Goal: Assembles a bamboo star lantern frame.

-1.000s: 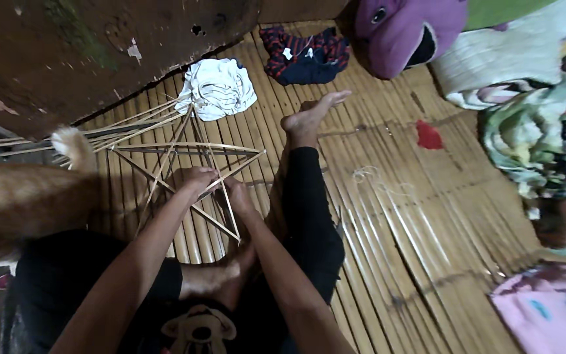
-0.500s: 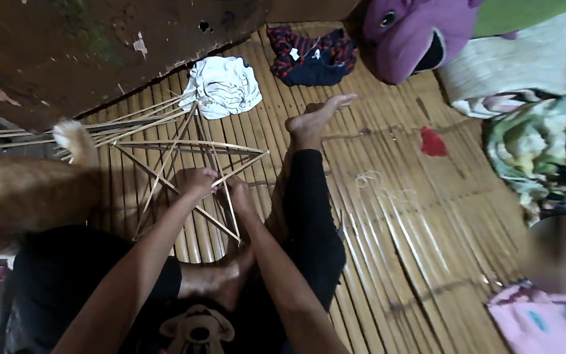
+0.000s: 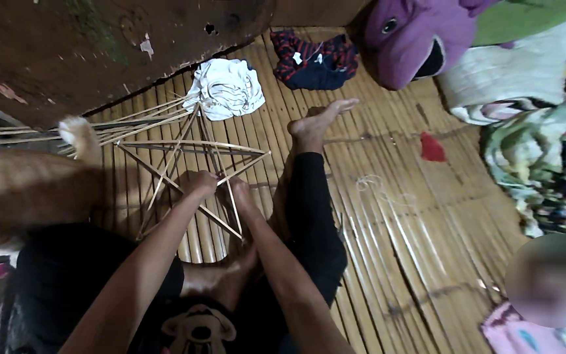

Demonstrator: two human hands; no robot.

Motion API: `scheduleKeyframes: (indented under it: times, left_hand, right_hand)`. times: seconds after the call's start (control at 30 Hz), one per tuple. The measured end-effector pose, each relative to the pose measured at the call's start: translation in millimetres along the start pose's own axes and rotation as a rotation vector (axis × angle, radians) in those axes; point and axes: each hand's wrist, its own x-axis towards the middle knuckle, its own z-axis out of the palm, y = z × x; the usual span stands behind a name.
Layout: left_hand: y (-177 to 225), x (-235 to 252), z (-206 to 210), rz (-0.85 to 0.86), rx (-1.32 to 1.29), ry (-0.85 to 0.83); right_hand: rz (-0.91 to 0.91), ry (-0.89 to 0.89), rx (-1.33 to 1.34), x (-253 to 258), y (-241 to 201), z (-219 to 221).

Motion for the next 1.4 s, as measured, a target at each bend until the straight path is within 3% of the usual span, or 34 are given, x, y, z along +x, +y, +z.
scheduleKeyframes:
  times: [0.3, 0.5, 0.67, 0.83, 1.4]
  left_hand:
    - [-6, 14, -3, 0.041, 0.123, -0.046]
    - [-10, 11, -1, 0.096, 0.184, -0.058]
    - [-11, 8, -1, 0.130, 0.135, -0.049]
    - [0, 5, -7, 0.105, 0.259, -0.093]
    - [-1, 11, -6, 0.058, 0.213, -0.112]
  right_hand:
    - [0.062, 0.004, 0.093, 5, 11, 7]
    - [-0.108, 0.028, 0.035, 7, 23, 4]
    - [-0.100, 0.006, 0.053, 3, 18, -1]
    - [-0.117, 0.047, 0.054, 9, 24, 8]
    - [-0.163, 0.068, 0.033, 11, 24, 9]
